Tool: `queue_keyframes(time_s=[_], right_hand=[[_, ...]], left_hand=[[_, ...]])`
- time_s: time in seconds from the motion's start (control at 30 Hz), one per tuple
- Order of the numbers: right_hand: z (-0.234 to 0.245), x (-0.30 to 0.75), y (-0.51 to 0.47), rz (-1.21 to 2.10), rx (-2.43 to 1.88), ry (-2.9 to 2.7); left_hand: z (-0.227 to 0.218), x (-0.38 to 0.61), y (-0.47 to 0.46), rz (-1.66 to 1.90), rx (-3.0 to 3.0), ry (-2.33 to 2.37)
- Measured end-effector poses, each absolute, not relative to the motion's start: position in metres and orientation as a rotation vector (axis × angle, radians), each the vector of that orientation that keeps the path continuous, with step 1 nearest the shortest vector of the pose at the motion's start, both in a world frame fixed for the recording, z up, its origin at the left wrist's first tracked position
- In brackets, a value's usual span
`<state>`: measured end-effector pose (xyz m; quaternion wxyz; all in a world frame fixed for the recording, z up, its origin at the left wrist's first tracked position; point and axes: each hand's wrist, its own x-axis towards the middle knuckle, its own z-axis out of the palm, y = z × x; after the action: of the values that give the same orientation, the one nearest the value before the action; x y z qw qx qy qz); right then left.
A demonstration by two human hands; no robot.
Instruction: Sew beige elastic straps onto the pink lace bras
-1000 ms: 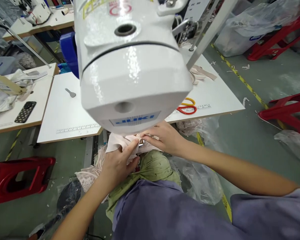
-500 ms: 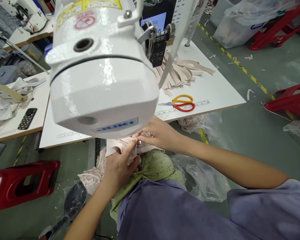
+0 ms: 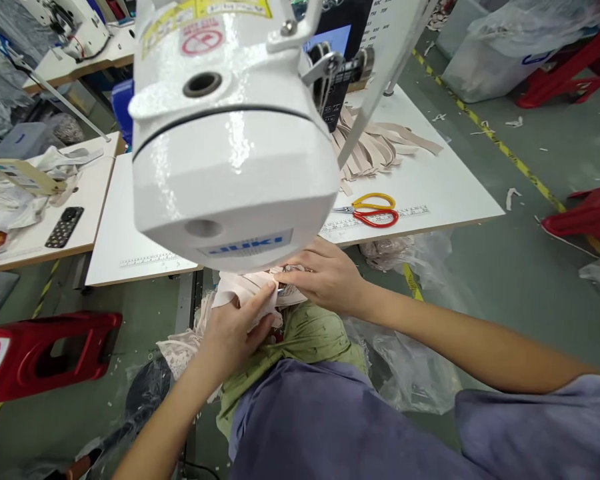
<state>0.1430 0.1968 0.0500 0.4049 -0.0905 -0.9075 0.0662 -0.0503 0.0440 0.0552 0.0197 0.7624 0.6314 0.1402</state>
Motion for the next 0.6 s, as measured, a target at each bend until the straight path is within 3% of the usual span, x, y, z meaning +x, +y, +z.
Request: queue_keyframes(time_s=[0.17, 0.33, 0.4, 0.6], right_hand=[[0.052, 0.149, 0.191, 0.283, -0.348, -2.331], [0.038, 0.149, 0.19, 1.219, -0.716, -2.074], [0.033, 0.138, 0.194, 1.406, -0.805, -1.92], [0.032, 0.103, 0.205, 1.107, -0.833, -1.991]], left_hand=[[0.054, -0.061, 0.05, 0.317, 2.465, 1.935], [0.063, -0.042, 0.05, 0.267, 2.335, 2.056], [0.066, -0.034, 0.048, 0.24, 2.285, 2.129], [0.067, -0.016, 0.047, 0.227, 2.114, 2.328]])
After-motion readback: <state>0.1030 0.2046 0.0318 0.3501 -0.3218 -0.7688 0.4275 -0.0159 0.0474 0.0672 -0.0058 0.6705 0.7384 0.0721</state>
